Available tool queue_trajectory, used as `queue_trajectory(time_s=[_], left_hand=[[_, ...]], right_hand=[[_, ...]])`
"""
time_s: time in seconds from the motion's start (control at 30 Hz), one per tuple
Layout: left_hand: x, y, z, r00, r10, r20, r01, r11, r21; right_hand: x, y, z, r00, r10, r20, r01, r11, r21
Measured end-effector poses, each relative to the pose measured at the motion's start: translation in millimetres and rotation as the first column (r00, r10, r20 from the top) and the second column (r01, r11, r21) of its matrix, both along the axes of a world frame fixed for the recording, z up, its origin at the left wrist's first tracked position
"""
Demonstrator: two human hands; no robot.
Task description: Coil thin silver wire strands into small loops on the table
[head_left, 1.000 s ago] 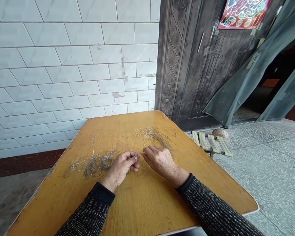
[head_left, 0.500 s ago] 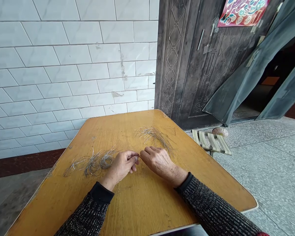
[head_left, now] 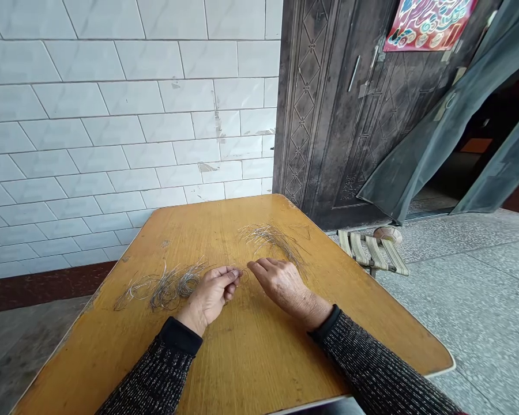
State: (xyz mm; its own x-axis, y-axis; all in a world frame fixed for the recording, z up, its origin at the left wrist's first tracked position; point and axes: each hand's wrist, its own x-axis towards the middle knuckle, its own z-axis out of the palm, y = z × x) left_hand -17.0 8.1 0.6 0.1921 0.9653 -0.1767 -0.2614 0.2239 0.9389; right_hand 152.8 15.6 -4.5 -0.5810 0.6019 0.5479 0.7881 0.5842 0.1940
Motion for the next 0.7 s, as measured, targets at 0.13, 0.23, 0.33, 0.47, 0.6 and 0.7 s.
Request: queue_trajectory(time_s=[0.13,0.23,0.33,0.47,0.6,0.7], left_hand=[[-0.1,2.5,-1.1,0.992,0.035,0.118,-0.026,0.996,-0.081],[-0.1,3.1,-1.4,0.984,0.051,0.172,-0.033,0.994,-0.106],[0.1,2.2,-0.6,0.972,0.053,0.229,-0.026,0.993,-0.119],[0.0,0.7,0.4,0.956,0.027,0.293,0.005,0.994,-0.108],[0.1,0.9,-1.6,0.942,0.02,0.336,0.015,0.995,-0.101],[1.4,1.2,-4.7,0.933,0.012,0.359,0.026,0.995,-0.099]], right_hand=[[0.7,1.5,-1.4,0.999,-0.036,-0.017,0.035,0.999,-0.03],[0.7,2.2,-1.9,0.998,-0.046,-0.038,0.045,0.999,-0.026],[0.0,1.7,-1.2,0.998,-0.056,-0.042,0.055,0.998,-0.026],[-1.2,1.9,-1.7,0.996,-0.065,-0.061,0.063,0.997,-0.039],[-2.6,4.5,-4.8,0.987,-0.051,-0.15,0.038,0.995,-0.094],[-3.2,5.6,-5.3,0.972,-0.061,-0.226,0.027,0.988,-0.152]])
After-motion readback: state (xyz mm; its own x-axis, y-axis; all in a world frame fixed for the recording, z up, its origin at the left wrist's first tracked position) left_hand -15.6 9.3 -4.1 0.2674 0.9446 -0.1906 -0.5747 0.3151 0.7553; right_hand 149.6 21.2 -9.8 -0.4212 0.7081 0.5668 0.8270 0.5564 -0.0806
